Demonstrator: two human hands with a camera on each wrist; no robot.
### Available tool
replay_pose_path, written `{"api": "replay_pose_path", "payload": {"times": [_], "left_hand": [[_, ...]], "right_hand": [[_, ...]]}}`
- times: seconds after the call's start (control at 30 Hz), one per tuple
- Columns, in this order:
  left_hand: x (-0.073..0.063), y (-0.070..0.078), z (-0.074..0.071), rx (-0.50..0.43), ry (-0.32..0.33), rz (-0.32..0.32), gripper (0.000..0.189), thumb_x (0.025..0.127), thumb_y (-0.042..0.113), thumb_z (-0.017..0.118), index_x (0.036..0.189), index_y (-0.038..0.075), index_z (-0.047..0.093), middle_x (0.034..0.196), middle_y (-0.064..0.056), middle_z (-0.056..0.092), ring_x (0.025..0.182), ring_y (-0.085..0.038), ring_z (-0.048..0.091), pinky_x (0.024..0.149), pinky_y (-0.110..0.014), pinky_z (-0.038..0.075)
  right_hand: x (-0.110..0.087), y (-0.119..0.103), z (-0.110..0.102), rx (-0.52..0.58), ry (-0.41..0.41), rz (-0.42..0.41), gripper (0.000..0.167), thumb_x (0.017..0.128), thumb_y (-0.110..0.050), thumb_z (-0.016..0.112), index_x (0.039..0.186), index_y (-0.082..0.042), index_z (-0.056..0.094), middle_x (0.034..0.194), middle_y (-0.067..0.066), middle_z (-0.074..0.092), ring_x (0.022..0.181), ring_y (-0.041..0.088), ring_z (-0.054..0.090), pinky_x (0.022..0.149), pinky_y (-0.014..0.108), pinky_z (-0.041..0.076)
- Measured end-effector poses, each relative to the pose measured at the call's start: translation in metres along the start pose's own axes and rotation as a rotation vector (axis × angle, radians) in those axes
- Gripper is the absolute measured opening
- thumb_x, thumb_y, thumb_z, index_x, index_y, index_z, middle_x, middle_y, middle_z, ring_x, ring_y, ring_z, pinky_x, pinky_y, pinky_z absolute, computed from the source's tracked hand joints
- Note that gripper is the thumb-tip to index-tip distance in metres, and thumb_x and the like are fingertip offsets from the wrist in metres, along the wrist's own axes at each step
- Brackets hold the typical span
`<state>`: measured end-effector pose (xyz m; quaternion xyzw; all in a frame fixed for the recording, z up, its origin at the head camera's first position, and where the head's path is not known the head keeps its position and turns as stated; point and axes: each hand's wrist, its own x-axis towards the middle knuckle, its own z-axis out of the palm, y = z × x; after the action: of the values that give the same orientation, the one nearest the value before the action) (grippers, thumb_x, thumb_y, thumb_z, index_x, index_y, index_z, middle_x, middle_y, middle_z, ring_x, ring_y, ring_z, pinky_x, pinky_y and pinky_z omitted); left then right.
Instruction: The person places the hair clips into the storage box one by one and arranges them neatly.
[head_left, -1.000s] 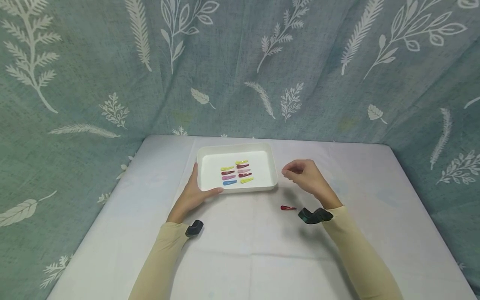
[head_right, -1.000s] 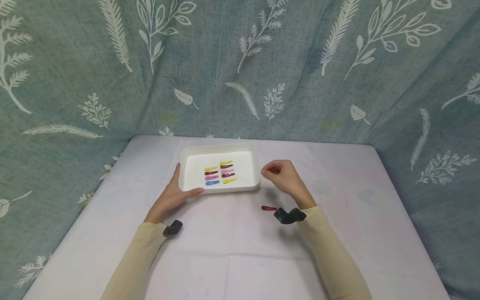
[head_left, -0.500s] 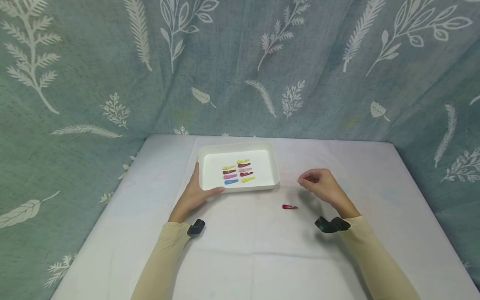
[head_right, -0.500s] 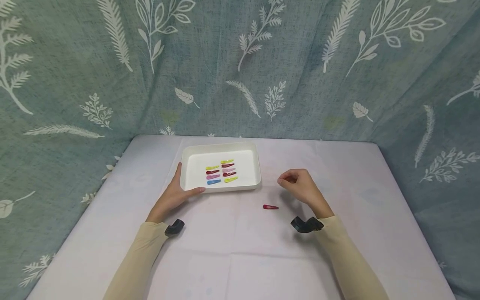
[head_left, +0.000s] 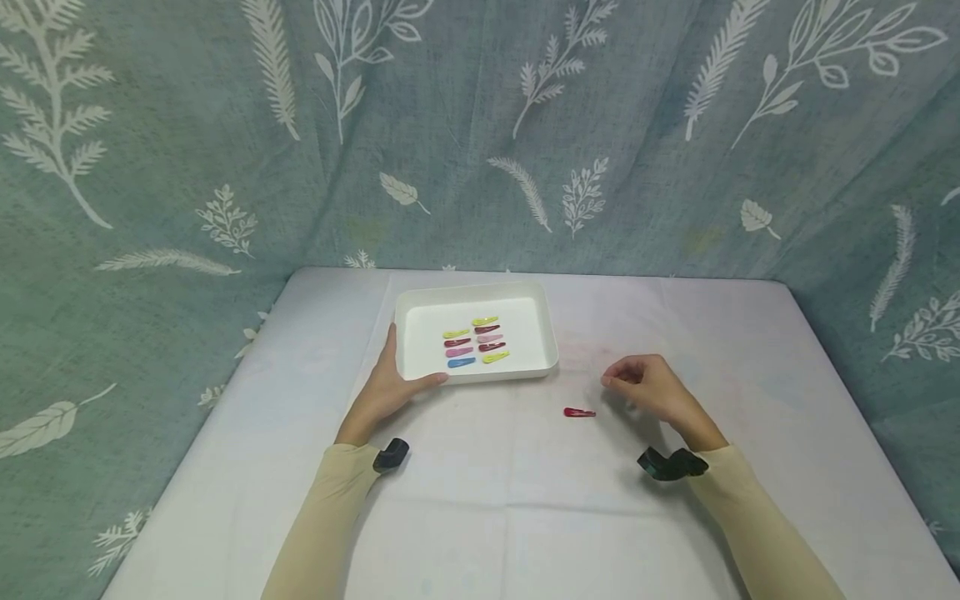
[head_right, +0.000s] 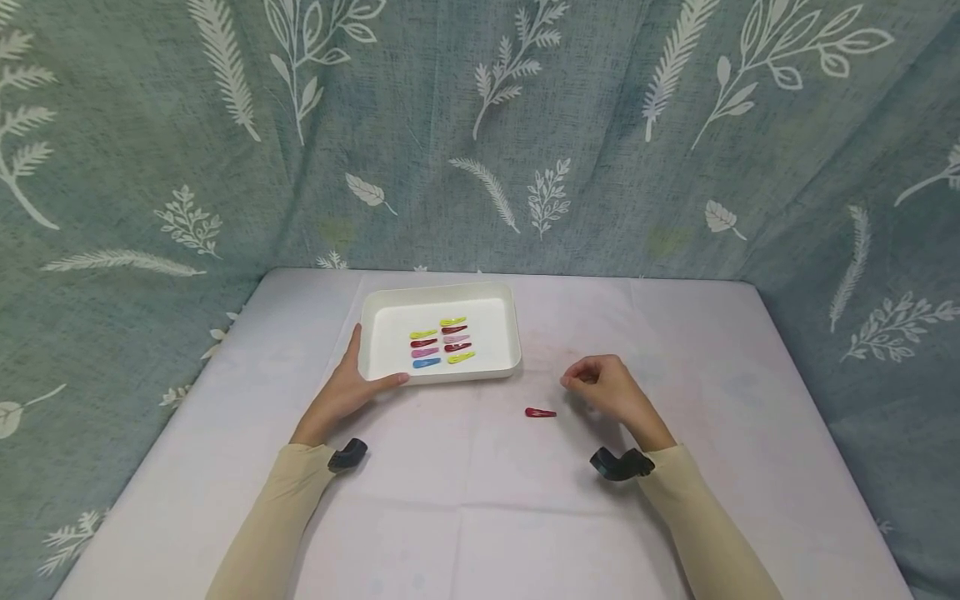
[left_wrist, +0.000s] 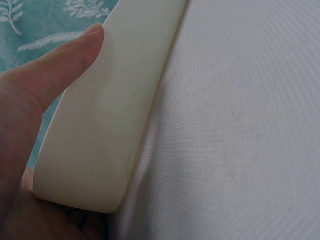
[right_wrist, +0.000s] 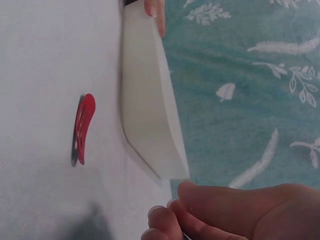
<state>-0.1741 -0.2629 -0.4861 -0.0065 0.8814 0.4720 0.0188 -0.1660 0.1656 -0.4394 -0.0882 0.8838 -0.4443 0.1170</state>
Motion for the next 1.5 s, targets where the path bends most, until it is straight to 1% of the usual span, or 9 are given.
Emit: {"api": "replay_pose_path", "payload": {"times": [0.17,0.3,0.43,0.63,0.83,0.97,1.2,1.3,1.5], "left_hand": [[0.000,0.001,-0.001,0.008,0.000,-0.020,0.141,0.072,0.056,0.091,0.167,0.029,-0.010,0.175,-0.004,0.016,0.163,-0.032,0.016,0.128,-0.063,0.017],[-0.001,0.001,-0.001,0.009,0.000,-0.015,0.139,0.074,0.052,0.091,0.167,0.027,-0.011,0.175,-0.005,0.016,0.163,-0.032,0.015,0.129,-0.063,0.017],[-0.001,0.001,0.001,0.012,0.004,-0.019,0.138,0.075,0.051,0.091,0.167,0.026,-0.010,0.175,-0.005,0.015,0.163,-0.032,0.014,0.129,-0.062,0.016],[0.000,0.001,0.000,0.028,-0.010,-0.048,0.142,0.074,0.058,0.089,0.166,0.024,-0.013,0.177,-0.006,0.005,0.164,-0.033,0.008,0.129,-0.063,0.013],[-0.001,0.002,-0.001,0.021,-0.001,-0.027,0.141,0.074,0.055,0.090,0.167,0.026,-0.011,0.176,-0.007,0.012,0.163,-0.033,0.012,0.129,-0.063,0.016],[-0.001,0.000,-0.001,0.007,0.002,-0.015,0.140,0.073,0.054,0.091,0.167,0.027,-0.010,0.175,-0.006,0.016,0.163,-0.033,0.015,0.128,-0.063,0.017],[-0.001,-0.001,0.000,0.011,0.002,-0.018,0.141,0.073,0.057,0.090,0.167,0.025,-0.010,0.176,-0.006,0.014,0.163,-0.032,0.013,0.129,-0.063,0.016],[-0.001,-0.002,0.000,0.020,0.002,-0.023,0.141,0.073,0.058,0.090,0.167,0.026,-0.011,0.176,-0.006,0.013,0.163,-0.033,0.013,0.129,-0.063,0.016],[0.000,-0.004,0.001,0.020,0.006,-0.004,0.141,0.073,0.057,0.090,0.167,0.025,-0.010,0.175,-0.007,0.015,0.163,-0.033,0.014,0.129,-0.063,0.016]], "right_hand": [[-0.002,0.006,0.002,0.001,-0.024,-0.002,0.019,0.097,-0.014,0.071,0.103,0.004,0.075,0.094,0.018,0.075,0.072,0.018,0.063,0.059,0.030,0.056],[-0.004,0.011,0.003,-0.004,-0.045,-0.013,0.016,0.096,-0.012,0.071,0.101,0.002,0.075,0.091,0.015,0.076,0.071,0.016,0.061,0.058,0.028,0.055],[-0.007,0.016,0.005,-0.012,-0.077,-0.028,0.014,0.095,-0.011,0.071,0.100,0.001,0.075,0.089,0.012,0.074,0.070,0.014,0.059,0.057,0.024,0.052],[-0.008,0.019,0.009,-0.053,-0.112,-0.041,0.014,0.094,-0.013,0.072,0.098,0.000,0.076,0.085,0.008,0.070,0.070,0.011,0.053,0.058,0.023,0.046],[-0.007,0.021,0.012,-0.050,-0.136,-0.077,0.012,0.092,-0.012,0.074,0.097,0.000,0.076,0.081,0.006,0.068,0.066,0.011,0.050,0.055,0.022,0.042],[-0.006,0.022,0.015,-0.042,-0.148,-0.067,0.014,0.090,-0.013,0.077,0.096,-0.001,0.076,0.077,0.003,0.063,0.063,0.011,0.050,0.053,0.021,0.041],[-0.007,0.021,0.019,-0.058,-0.136,-0.052,0.016,0.086,-0.014,0.083,0.094,-0.003,0.074,0.077,0.002,0.060,0.069,0.015,0.050,0.057,0.021,0.040],[-0.007,0.021,0.022,-0.071,-0.129,-0.064,0.015,0.085,-0.014,0.084,0.092,-0.005,0.074,0.076,0.001,0.059,0.069,0.015,0.050,0.058,0.022,0.039],[-0.006,0.024,0.024,-0.084,-0.114,-0.091,0.010,0.085,-0.009,0.082,0.088,-0.006,0.073,0.074,0.001,0.058,0.067,0.014,0.049,0.057,0.022,0.039]]}}
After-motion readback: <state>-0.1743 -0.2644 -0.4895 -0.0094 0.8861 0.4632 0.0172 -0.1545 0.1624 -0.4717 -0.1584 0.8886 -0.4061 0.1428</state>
